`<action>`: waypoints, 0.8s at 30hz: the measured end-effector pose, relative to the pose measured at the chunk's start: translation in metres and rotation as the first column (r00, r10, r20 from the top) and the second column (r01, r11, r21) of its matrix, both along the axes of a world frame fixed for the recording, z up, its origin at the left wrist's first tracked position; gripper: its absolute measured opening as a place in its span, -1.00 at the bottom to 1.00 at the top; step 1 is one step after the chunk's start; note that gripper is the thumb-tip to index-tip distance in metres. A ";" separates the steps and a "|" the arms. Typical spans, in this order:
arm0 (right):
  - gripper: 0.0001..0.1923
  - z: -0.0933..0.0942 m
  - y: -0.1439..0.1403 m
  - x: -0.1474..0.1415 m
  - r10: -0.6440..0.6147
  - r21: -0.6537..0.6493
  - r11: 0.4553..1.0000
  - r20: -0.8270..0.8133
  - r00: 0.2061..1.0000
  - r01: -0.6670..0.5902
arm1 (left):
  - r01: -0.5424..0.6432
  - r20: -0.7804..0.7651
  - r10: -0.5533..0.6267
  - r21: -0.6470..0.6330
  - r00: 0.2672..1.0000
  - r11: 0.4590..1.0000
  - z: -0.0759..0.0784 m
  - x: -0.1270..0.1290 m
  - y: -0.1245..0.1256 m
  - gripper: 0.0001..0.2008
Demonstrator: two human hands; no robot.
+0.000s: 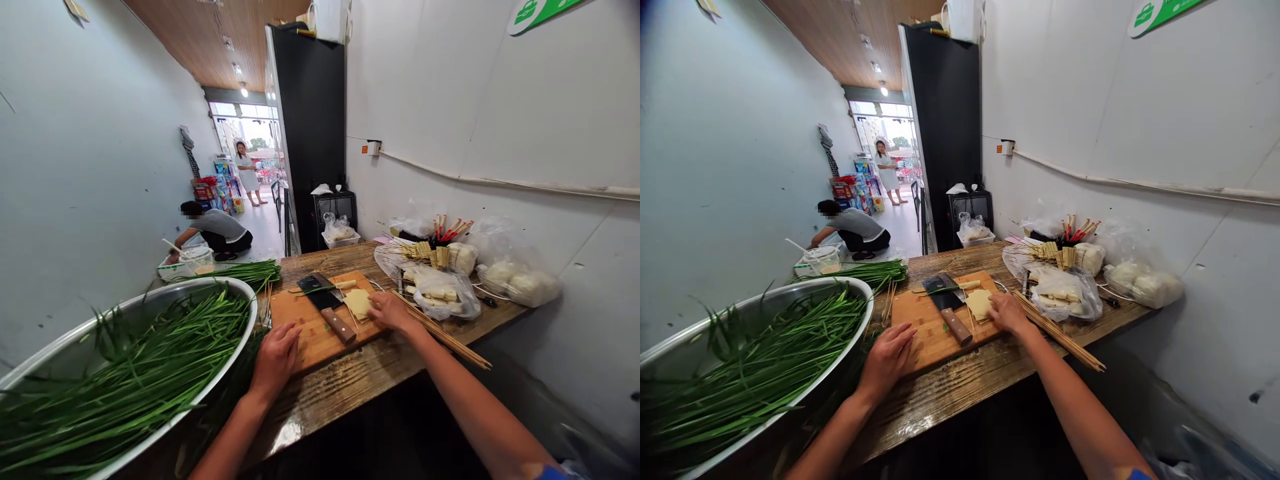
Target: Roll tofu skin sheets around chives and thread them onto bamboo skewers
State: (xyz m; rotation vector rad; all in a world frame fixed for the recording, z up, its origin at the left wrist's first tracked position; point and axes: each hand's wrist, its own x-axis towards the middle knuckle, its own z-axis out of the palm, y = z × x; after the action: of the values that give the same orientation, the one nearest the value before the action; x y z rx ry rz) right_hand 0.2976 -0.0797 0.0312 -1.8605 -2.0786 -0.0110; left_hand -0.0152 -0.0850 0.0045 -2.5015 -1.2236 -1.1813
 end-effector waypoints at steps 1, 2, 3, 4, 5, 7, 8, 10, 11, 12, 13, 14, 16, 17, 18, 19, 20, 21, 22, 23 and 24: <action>-0.73 -0.003 0.003 0.006 0.062 0.003 0.998 -0.002 0.998 -0.062 | 0.014 0.005 -0.014 -0.010 1.000 1.000 0.002 0.001 0.000 -0.76; -0.76 -0.005 0.006 0.010 0.109 0.011 0.994 -0.003 0.994 -0.109 | 0.026 0.010 -0.026 -0.019 1.000 0.999 0.004 0.003 -0.001 -0.75; -0.80 -0.008 0.008 0.012 0.144 0.025 0.989 0.000 0.990 -0.144 | 0.036 0.014 -0.036 -0.026 0.999 0.999 0.006 0.004 -0.001 -0.75; -0.83 -0.010 0.009 0.013 0.173 0.037 0.984 0.005 0.985 -0.173 | 0.042 0.017 -0.041 -0.034 0.999 0.999 0.007 0.005 -0.002 -0.75; -0.82 -0.012 0.010 0.014 0.200 0.045 0.979 0.015 0.980 -0.201 | 0.044 0.017 -0.043 -0.040 0.999 0.998 0.007 0.006 -0.002 -0.75; -0.77 -0.013 0.011 0.014 0.242 0.047 0.968 0.047 0.969 -0.245 | 0.045 0.006 -0.044 -0.052 0.999 0.998 0.007 0.007 -0.004 -0.76; -0.74 -0.013 0.011 0.013 0.251 0.048 0.966 0.067 0.966 -0.255 | 0.045 -0.002 -0.045 -0.058 0.999 0.997 0.006 0.008 -0.005 -0.76; -0.72 -0.011 0.011 0.014 0.244 0.058 0.966 0.109 0.964 -0.251 | 0.046 -0.018 -0.047 -0.074 0.999 0.996 0.004 0.009 -0.007 -0.76; -0.72 -0.010 0.011 0.014 0.236 0.059 0.968 0.129 0.963 -0.245 | 0.047 -0.024 -0.049 -0.083 0.998 0.995 0.003 0.009 -0.008 -0.76; -0.73 -0.008 0.012 0.014 0.229 0.053 0.970 0.146 0.962 -0.239 | 0.048 -0.030 -0.051 -0.093 0.998 0.995 0.003 0.010 -0.009 -0.76; -0.73 -0.007 0.013 0.014 0.225 0.040 0.971 0.159 0.961 -0.234 | 0.048 -0.034 -0.051 -0.101 0.998 0.994 0.002 0.010 -0.010 -0.76; -0.74 -0.006 0.014 0.014 0.221 0.023 0.973 0.166 0.961 -0.228 | 0.047 -0.038 -0.052 -0.109 0.998 0.993 0.001 0.011 -0.011 -0.76; -0.76 -0.005 0.018 0.015 0.220 -0.006 0.975 0.159 0.963 -0.222 | 0.045 -0.044 -0.051 -0.125 0.998 0.991 0.000 0.011 -0.014 -0.75; -0.77 -0.004 0.020 0.015 0.225 -0.014 0.974 0.145 0.963 -0.225 | 0.044 -0.044 -0.050 -0.133 0.998 0.990 -0.001 0.011 -0.015 -0.75; -0.79 -0.004 0.021 0.016 0.233 -0.018 0.972 0.126 0.964 -0.233 | 0.041 -0.040 -0.047 -0.140 0.998 0.989 -0.002 0.011 -0.017 -0.75; -0.80 -0.004 0.023 0.016 0.241 -0.017 0.970 0.104 0.965 -0.241 | 0.039 -0.036 -0.045 -0.145 0.998 0.989 -0.002 0.010 -0.018 -0.75; -0.81 -0.004 0.024 0.017 0.245 -0.016 0.969 0.081 0.966 -0.245 | 0.037 -0.032 -0.042 -0.149 0.999 0.988 -0.002 0.010 -0.019 -0.75; -0.82 -0.005 0.025 0.017 0.247 -0.016 0.969 0.057 0.967 -0.247 | 0.034 -0.027 -0.039 -0.151 0.999 0.988 -0.003 0.009 -0.021 -0.75; -0.83 -0.005 0.026 0.018 0.243 -0.020 0.970 0.035 0.969 -0.243 | 0.032 -0.024 -0.036 -0.154 0.999 0.988 -0.003 0.009 -0.022 -0.76; -0.83 -0.005 0.027 0.018 0.237 -0.026 0.971 0.016 0.971 -0.236 | 0.030 -0.022 -0.034 -0.157 0.999 0.987 -0.002 0.008 -0.023 -0.76; -0.83 -0.004 0.027 0.019 0.230 -0.034 0.973 0.001 0.973 -0.229 | 0.029 -0.022 -0.033 -0.161 0.999 0.987 -0.002 0.008 -0.024 -0.76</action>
State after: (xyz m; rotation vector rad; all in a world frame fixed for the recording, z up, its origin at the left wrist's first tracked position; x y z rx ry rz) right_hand 0.3163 -0.0523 0.0269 -1.6281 -2.2979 0.0775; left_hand -0.0074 -0.1092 0.0025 -2.6501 -1.3285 -1.0967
